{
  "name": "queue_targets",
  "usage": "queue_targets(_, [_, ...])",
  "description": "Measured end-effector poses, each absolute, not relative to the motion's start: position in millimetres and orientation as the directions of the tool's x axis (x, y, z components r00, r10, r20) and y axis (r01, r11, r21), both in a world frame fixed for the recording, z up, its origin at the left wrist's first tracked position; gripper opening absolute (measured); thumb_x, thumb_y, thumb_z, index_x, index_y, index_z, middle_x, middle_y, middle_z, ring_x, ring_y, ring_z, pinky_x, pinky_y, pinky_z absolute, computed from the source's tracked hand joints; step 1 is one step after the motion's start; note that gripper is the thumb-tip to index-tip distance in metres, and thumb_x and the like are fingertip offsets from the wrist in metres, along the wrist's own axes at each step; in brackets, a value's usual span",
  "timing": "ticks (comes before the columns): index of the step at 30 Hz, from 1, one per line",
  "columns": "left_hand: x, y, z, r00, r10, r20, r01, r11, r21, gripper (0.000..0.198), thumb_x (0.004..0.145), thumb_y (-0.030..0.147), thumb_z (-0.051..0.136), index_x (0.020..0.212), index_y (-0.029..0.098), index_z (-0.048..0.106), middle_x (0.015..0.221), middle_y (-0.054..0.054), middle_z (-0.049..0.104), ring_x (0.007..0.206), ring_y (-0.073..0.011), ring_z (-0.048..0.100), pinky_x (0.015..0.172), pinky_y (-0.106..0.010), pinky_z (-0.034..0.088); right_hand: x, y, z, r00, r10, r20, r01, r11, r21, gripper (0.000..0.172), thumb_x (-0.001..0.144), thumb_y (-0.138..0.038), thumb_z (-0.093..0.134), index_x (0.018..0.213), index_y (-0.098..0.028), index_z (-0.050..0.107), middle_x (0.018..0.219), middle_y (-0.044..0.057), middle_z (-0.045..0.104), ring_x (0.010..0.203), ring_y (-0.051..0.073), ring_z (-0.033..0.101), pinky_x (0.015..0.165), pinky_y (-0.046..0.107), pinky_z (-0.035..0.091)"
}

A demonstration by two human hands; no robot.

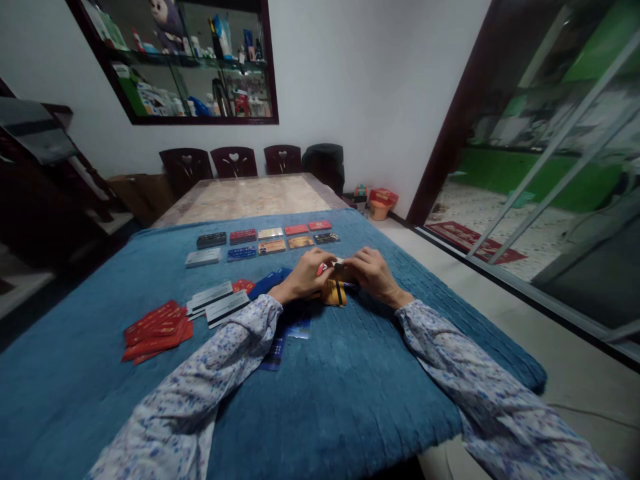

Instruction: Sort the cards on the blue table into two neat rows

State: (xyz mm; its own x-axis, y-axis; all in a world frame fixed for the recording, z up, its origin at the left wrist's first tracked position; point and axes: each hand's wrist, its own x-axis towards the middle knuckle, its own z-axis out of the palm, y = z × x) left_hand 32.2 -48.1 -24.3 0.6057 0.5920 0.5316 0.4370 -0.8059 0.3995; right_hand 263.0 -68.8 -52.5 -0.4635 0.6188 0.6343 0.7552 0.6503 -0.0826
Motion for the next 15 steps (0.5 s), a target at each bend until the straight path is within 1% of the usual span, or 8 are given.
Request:
queue_targets(4, [36.3, -47.4, -30.3, 0.594, 0.626, 0.506, 0.457, -0.780, 0.428, 0.022, 0.084, 0.007, 0.059, 0.101, 0.018, 0.067, 0.096, -0.005, 0.071, 0.094, -0.0196, 0.065, 0.088, -0.034, 0.053, 257.1, -68.2, -53.3, -0.469, 0.610, 0.639, 0.750, 0.657, -0.077, 0.033, 0.105, -0.032, 0.043, 0.104, -0.022, 0.075, 0.089, 0.011, 0.068, 0.091, 0.026, 0.052, 0.085, 0.040, 0.039])
queue_targets(7, [38.1, -48.0, -33.9, 0.588, 0.644, 0.490, 0.482, -0.765, 0.427, 0.018, 0.084, 0.007, 0.058, 0.097, 0.018, 0.064, 0.093, -0.004, 0.069, 0.088, -0.0187, 0.064, 0.083, -0.032, 0.052, 254.6, -68.1, -54.3, -0.477, 0.601, 0.641, 0.741, 0.668, -0.076, 0.033, 0.106, -0.032, 0.043, 0.103, -0.023, 0.075, 0.089, 0.010, 0.069, 0.091, 0.025, 0.053, 0.086, 0.040, 0.038])
queue_targets(11, [36.0, -48.6, -32.7, 0.601, 0.644, 0.474, 0.505, -0.765, 0.399, 0.020, 0.083, 0.007, 0.057, 0.098, 0.018, 0.064, 0.093, -0.005, 0.068, 0.089, -0.0195, 0.063, 0.084, -0.032, 0.050, 255.6, -68.4, -55.4, -0.478, 0.614, 0.628, 0.750, 0.658, -0.072, 0.029, 0.104, -0.028, 0.045, 0.109, -0.022, 0.073, 0.090, 0.011, 0.070, 0.093, 0.026, 0.054, 0.085, 0.040, 0.038])
queue_targets(15, [29.7, -44.7, -30.2, 0.579, 0.658, 0.481, 0.550, -0.751, 0.365, 0.018, 0.085, 0.010, 0.057, 0.098, 0.018, 0.065, 0.091, -0.006, 0.067, 0.090, -0.0214, 0.062, 0.086, -0.034, 0.049, 259.3, -69.6, -56.1, -0.475, 0.635, 0.610, 0.761, 0.644, -0.078, 0.028, 0.103, -0.028, 0.048, 0.118, -0.019, 0.070, 0.095, 0.012, 0.072, 0.094, 0.028, 0.054, 0.084, 0.040, 0.037])
